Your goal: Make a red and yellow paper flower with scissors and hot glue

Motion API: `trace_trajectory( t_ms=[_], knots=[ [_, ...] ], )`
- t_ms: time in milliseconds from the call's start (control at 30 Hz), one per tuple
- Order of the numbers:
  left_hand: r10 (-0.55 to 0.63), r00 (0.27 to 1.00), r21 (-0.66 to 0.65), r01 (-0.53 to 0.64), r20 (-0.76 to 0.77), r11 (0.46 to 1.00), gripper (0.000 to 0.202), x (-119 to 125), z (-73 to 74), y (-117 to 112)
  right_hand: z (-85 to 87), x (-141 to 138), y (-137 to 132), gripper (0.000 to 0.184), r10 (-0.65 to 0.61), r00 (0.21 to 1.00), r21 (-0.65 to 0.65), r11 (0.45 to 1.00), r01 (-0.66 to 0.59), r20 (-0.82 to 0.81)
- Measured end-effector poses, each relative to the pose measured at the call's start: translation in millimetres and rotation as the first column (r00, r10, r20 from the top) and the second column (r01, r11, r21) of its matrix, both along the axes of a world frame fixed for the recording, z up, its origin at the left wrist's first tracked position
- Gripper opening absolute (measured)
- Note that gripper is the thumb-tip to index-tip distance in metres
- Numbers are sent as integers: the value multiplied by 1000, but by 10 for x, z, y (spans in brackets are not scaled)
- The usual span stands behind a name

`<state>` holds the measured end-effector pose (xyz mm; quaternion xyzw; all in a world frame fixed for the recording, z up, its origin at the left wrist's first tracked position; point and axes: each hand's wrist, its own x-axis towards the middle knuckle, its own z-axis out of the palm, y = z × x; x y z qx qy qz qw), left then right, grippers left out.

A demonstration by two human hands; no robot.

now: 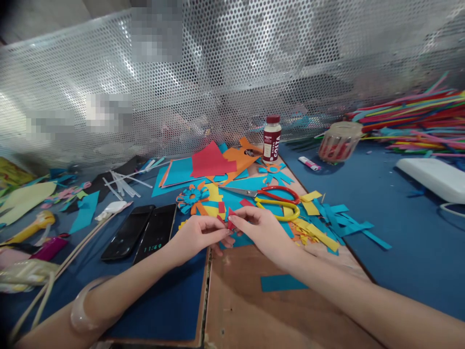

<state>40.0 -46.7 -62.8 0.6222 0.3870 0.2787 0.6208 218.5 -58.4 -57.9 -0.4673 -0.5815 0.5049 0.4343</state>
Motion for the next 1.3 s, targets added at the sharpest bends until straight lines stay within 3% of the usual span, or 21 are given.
trace_trajectory(
  t_ms=[400,1167,1300],
  knots=[
    [30,998,-1,-30,-56,1000,29,22,-15,2,-75,11,31,23,24,1000,21,999,-25,16],
    [-3,1000,-30,3,24,1000,26,21,10,3,-22,15,11,22,8,998,51,999,-11,61],
    [7,1000,1,-7,9,1000,27,21,14,-7,-42,25,18,23,70,997,22,997,-70,16]
  ],
)
